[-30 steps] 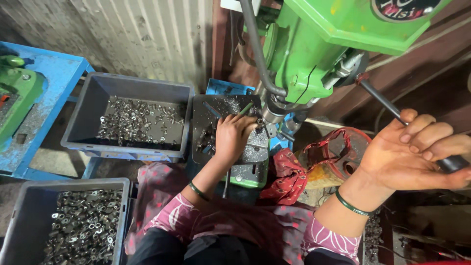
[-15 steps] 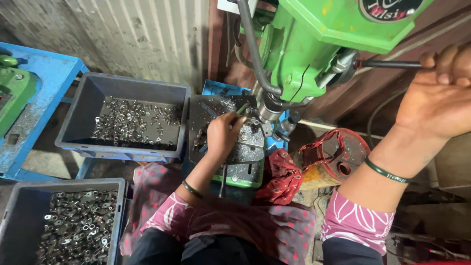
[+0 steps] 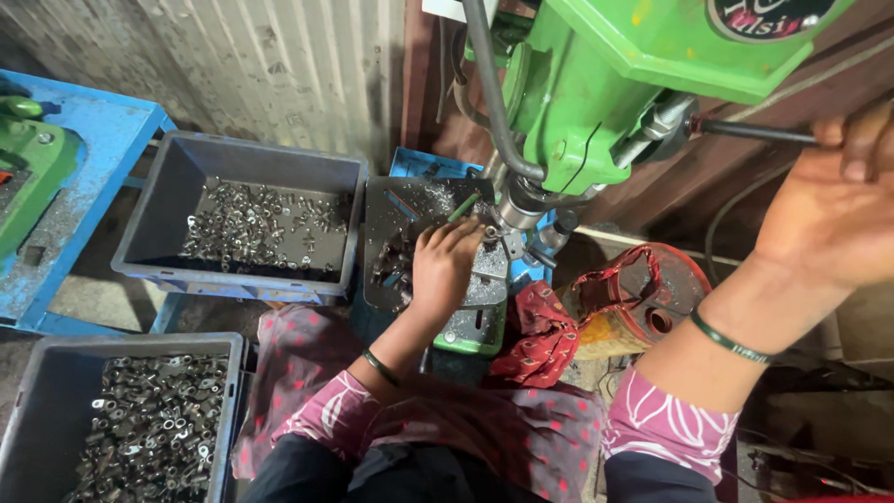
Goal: The person uses a drill press to drill holes in small metal parts. They pick each part from a bin, position it under the drill bit, operate the lever to drill, then place the finished part into another bin. The process is repeated for multiple parts.
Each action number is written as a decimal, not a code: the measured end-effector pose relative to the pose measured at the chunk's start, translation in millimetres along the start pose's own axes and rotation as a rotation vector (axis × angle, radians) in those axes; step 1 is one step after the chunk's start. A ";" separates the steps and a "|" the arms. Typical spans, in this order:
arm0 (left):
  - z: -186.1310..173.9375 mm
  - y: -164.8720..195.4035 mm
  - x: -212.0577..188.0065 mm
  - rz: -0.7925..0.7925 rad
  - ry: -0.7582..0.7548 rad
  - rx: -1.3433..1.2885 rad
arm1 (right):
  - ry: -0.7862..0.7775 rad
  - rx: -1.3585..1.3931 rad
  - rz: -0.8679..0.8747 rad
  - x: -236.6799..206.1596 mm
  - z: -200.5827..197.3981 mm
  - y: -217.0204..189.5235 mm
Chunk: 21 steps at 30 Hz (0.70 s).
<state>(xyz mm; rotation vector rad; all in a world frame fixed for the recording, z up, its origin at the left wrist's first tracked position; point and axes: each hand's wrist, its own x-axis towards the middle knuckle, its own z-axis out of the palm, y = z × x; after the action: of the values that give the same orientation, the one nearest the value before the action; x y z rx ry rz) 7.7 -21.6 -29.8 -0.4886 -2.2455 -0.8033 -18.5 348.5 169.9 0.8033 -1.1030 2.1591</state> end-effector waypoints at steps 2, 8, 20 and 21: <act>-0.5 5.8 -0.2 0.049 -0.009 0.189 | 0.004 0.005 -0.047 -19.8 15.6 -0.8; -4.9 11.9 7.6 -0.002 -0.028 0.155 | 0.035 0.095 -0.218 -82.6 50.9 5.7; -14.3 12.0 9.6 -0.021 -0.046 0.078 | 0.075 0.162 -0.245 -96.9 56.1 14.8; -15.4 12.6 9.4 -0.020 -0.043 0.073 | 0.066 0.152 -0.246 -97.4 53.1 15.4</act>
<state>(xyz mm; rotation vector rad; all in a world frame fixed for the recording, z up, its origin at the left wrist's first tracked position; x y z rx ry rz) 15.5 -21.6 -9.2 -0.4526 -2.3137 -0.7241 47.1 274.8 116.8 0.8795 -0.7705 2.0618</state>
